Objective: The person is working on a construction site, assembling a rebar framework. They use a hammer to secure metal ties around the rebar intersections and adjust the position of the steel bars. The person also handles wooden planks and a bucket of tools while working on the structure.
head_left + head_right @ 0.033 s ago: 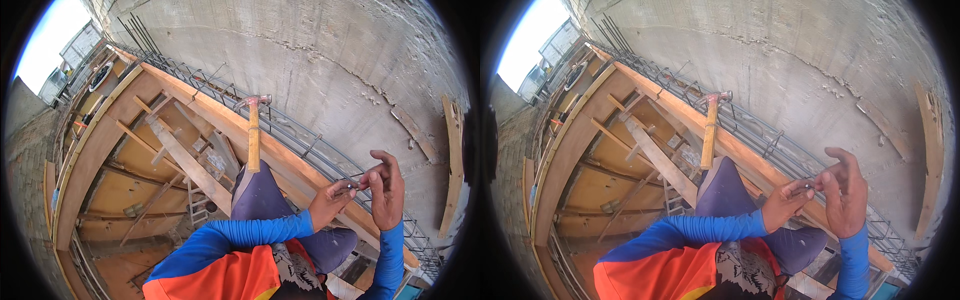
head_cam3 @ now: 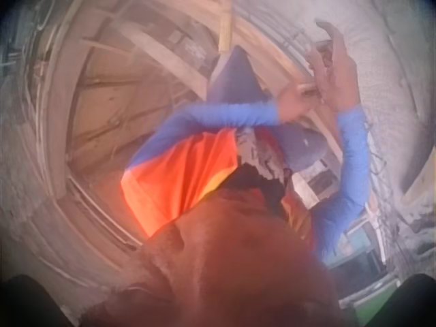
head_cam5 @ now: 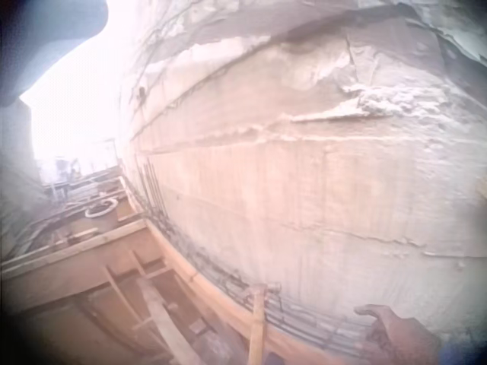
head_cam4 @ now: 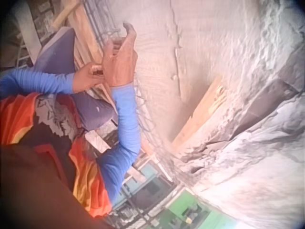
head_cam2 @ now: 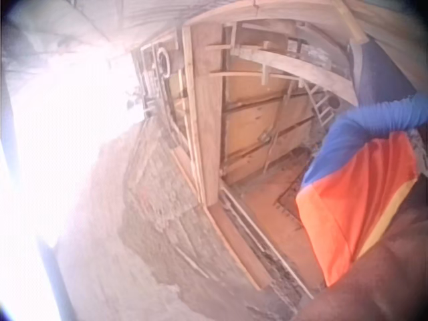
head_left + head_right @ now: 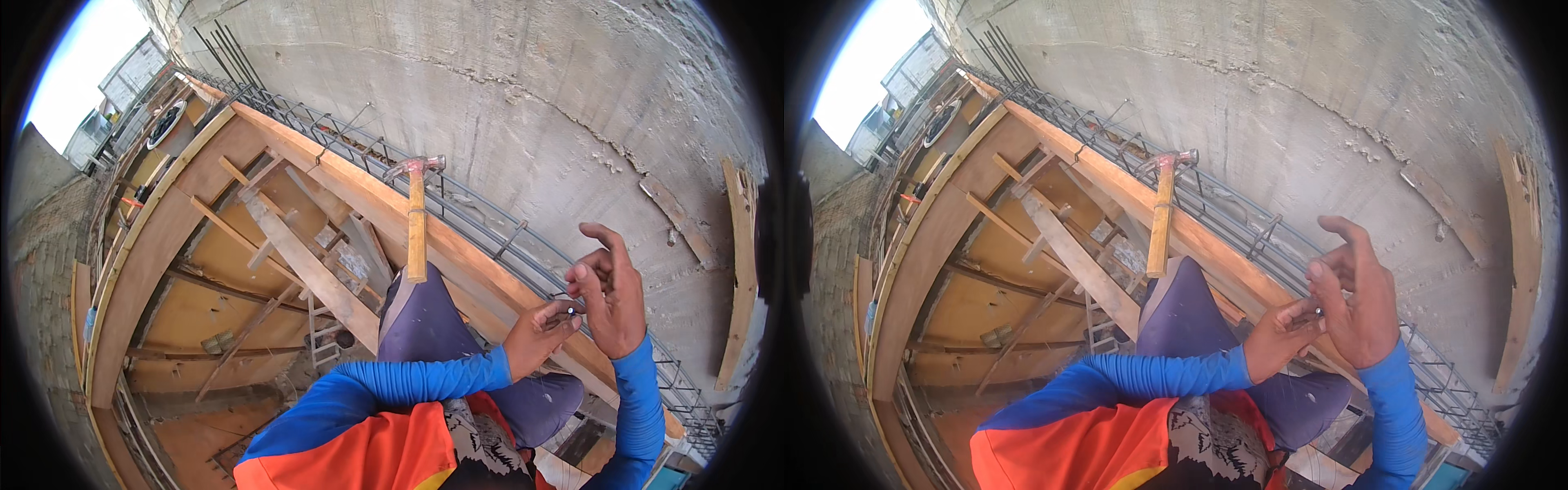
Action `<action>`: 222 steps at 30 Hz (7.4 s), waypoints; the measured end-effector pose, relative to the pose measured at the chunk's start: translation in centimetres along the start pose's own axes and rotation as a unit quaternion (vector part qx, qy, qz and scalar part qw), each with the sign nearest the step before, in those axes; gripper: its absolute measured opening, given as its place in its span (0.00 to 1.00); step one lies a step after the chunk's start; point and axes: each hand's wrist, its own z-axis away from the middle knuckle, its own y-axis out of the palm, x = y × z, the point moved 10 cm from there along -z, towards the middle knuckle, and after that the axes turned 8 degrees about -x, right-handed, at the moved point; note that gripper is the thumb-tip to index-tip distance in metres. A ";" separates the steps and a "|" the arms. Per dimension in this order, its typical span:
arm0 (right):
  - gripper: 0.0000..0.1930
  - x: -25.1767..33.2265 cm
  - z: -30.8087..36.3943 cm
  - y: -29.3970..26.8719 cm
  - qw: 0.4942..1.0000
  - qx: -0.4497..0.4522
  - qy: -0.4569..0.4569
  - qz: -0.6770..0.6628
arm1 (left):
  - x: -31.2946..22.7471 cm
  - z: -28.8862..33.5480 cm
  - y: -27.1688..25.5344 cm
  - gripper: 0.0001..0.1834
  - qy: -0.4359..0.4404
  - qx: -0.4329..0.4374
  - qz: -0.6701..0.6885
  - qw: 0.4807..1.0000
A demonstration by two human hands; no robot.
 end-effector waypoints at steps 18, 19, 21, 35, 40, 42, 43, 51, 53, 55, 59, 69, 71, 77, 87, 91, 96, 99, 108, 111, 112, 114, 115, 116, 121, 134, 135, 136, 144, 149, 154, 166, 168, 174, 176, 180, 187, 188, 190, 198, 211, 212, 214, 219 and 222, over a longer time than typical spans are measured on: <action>0.50 -3.0 -11.5 23.6 0.970 0.190 0.142 -0.050 | -4.3 6.3 -3.6 0.22 0.322 0.034 -0.335 0.885; 0.48 -2.7 -11.1 23.9 0.949 0.205 0.209 -0.121 | -4.8 6.6 -4.1 0.22 0.325 0.026 -0.344 0.880; 0.47 -3.6 -12.5 22.6 0.946 0.185 0.194 -0.184 | -5.5 6.7 -3.7 0.21 0.334 0.026 -0.352 0.874; 0.39 -4.2 5.8 -6.7 0.929 0.010 0.000 -0.370 | -12.2 -0.3 5.0 0.18 0.483 0.134 -0.523 0.689; 0.20 -9.5 16.4 -18.9 0.954 -0.280 0.049 0.091 | -8.3 -4.7 14.4 0.15 0.503 0.296 -0.505 0.636; 0.18 -10.7 18.7 -20.7 0.933 -0.317 0.079 0.147 | -5.8 -7.4 15.8 0.15 0.508 0.322 -0.513 0.612; 0.17 -11.2 19.9 -21.6 0.919 -0.353 0.060 0.166 | -4.3 -8.8 17.0 0.14 0.515 0.337 -0.511 0.600; 0.14 -15.8 22.7 -24.3 0.872 -0.383 -0.048 0.300 | 2.5 -13.4 21.0 0.14 0.605 0.322 -0.548 0.480; 0.15 -17.6 22.1 -24.1 0.889 -0.348 -0.029 0.296 | 2.5 -13.9 21.1 0.14 0.626 0.310 -0.551 0.457; 0.15 -18.8 21.3 -24.0 0.900 -0.320 -0.023 0.296 | 2.8 -14.0 20.9 0.16 0.650 0.309 -0.528 0.451; 0.16 -21.4 19.2 -23.9 0.902 -0.240 0.002 0.359 | 2.4 -14.4 20.7 0.18 0.641 0.277 -0.519 0.492; 0.19 -23.7 16.7 -23.9 0.880 -0.116 -0.066 0.457 | 2.8 -14.0 20.4 0.23 0.653 0.297 -0.507 0.477; 0.22 -24.2 16.7 -23.9 0.880 -0.107 -0.056 0.459 | 2.9 -14.3 20.2 0.23 0.649 0.296 -0.508 0.482; 0.22 -24.7 17.0 -24.4 0.873 -0.157 -0.066 0.456 | 3.5 -14.9 20.7 0.21 0.641 0.272 -0.523 0.491; 0.25 -25.8 15.9 -23.9 0.847 -0.130 -0.073 0.511 | 3.9 -15.5 20.3 0.20 0.639 0.276 -0.544 0.468; 0.22 -22.1 16.4 -22.9 0.861 -0.115 -0.183 0.461 | 3.9 -15.4 20.1 0.19 0.641 0.277 -0.549 0.459; 0.22 -26.0 15.3 -24.1 0.842 -0.100 -0.086 0.523 | 3.8 -15.4 20.5 0.20 0.618 0.288 -0.548 0.485; 0.21 -24.7 15.9 -23.3 0.852 -0.101 -0.122 0.500 | 3.6 -15.3 20.5 0.19 0.620 0.286 -0.546 0.486; 0.23 -25.2 15.8 -22.8 0.865 -0.082 -0.098 0.486 | 3.3 -15.1 20.4 0.19 0.641 0.267 -0.530 0.486; 0.20 -23.6 16.1 -22.8 0.867 -0.088 -0.156 0.465 | 4.0 -15.4 20.4 0.18 0.615 0.276 -0.559 0.482; 0.19 -23.7 16.1 -23.0 0.865 -0.091 -0.166 0.464 | 4.0 -15.4 20.5 0.18 0.617 0.276 -0.555 0.485; 0.18 -25.9 15.3 -23.8 0.864 -0.106 -0.086 0.484 | 3.7 -15.7 20.4 0.18 0.622 0.274 -0.547 0.489; 0.18 -26.1 15.7 -23.7 0.864 -0.110 -0.074 0.486 | 3.8 -15.6 20.2 0.18 0.619 0.275 -0.549 0.490; 0.18 -26.1 15.8 -23.7 0.863 -0.112 -0.064 0.489 | 3.9 -15.6 20.1 0.18 0.616 0.273 -0.552 0.492; 0.16 -23.8 16.6 -23.2 0.895 -0.127 -0.157 0.398 | 3.9 -15.9 20.3 0.17 0.631 0.252 -0.550 0.486; 0.25 -22.3 17.3 -24.0 0.880 -0.169 -0.171 0.409 | 2.8 -15.6 19.4 0.07 0.593 0.214 -0.580 0.516; 0.25 -22.5 17.4 -23.7 0.876 -0.152 -0.187 0.418 | 2.9 -15.6 19.4 0.07 0.598 0.213 -0.580 0.510; 0.26 -22.8 17.3 -23.5 0.870 -0.136 -0.203 0.428 | 2.6 -15.7 19.5 0.07 0.611 0.209 -0.568 0.511; 0.23 -24.3 16.5 -24.1 0.883 -0.181 -0.122 0.417 | 2.8 -15.9 18.9 0.09 0.635 0.185 -0.559 0.500; 0.26 -25.4 15.2 -23.6 0.837 -0.105 -0.147 0.517 | 2.7 -16.1 19.5 0.04 0.621 0.185 -0.576 0.498; 0.24 -24.2 15.6 -23.9 0.828 -0.144 -0.138 0.524 | 2.6 -16.1 19.2 0.05 0.623 0.184 -0.576 0.496; 0.24 -23.7 16.1 -22.3 0.842 -0.098 -0.158 0.507 | 2.7 -16.4 19.1 0.07 0.628 0.179 -0.573 0.496; 0.24 -21.8 17.0 -20.9 0.837 -0.079 -0.242 0.484 | 2.3 -16.0 19.2 0.09 0.649 0.176 -0.547 0.498; 0.24 -26.1 16.5 -22.9 0.838 -0.117 -0.100 0.524 | 2.9 -16.4 19.2 0.11 0.638 0.168 -0.565 0.495; 0.21 -23.1 16.9 -21.6 0.851 -0.097 -0.152 0.493 | 2.9 -16.4 18.9 0.11 0.630 0.166 -0.581 0.487; 0.20 -26.3 15.0 -23.3 0.839 -0.092 -0.082 0.530 | 2.4 -15.9 19.4 0.11 0.643 0.176 -0.548 0.505; 0.21 -19.2 16.2 -20.2 0.843 -0.078 -0.254 0.467 | 2.1 -16.1 18.9 0.09 0.624 0.187 -0.573 0.497; 0.21 -18.2 16.6 -19.5 0.834 -0.062 -0.306 0.455 | 1.9 -16.0 19.0 0.08 0.625 0.198 -0.567 0.499; 0.22 -22.2 15.4 -21.9 0.825 -0.082 -0.221 0.514 | 2.7 -15.7 18.8 0.08 0.612 0.221 -0.562 0.510; 0.19 -19.8 17.2 -20.3 0.836 -0.089 -0.267 0.471 | 2.5 -16.4 18.4 0.08 0.587 0.233 -0.578 0.517; 0.18 -24.6 14.5 -22.7 0.821 -0.063 -0.151 0.547 | 2.7 -16.3 19.0 0.09 0.590 0.232 -0.559 0.535; 0.18 -26.4 13.3 -24.1 0.810 -0.078 -0.093 0.573 | 2.7 -16.4 19.0 0.09 0.597 0.232 -0.552 0.534; 0.20 -26.4 13.9 -25.2 0.823 -0.108 -0.117 0.545 | 2.8 -16.4 19.2 0.09 0.611 0.233 -0.537 0.533; 0.22 -21.2 15.5 -21.3 0.840 -0.063 -0.258 0.473 | 2.5 -16.6 18.6 0.11 0.587 0.226 -0.574 0.525; 0.21 -25.3 14.7 -23.9 0.835 -0.088 -0.161 0.518 | 2.7 -16.6 18.9 0.10 0.585 0.227 -0.568 0.532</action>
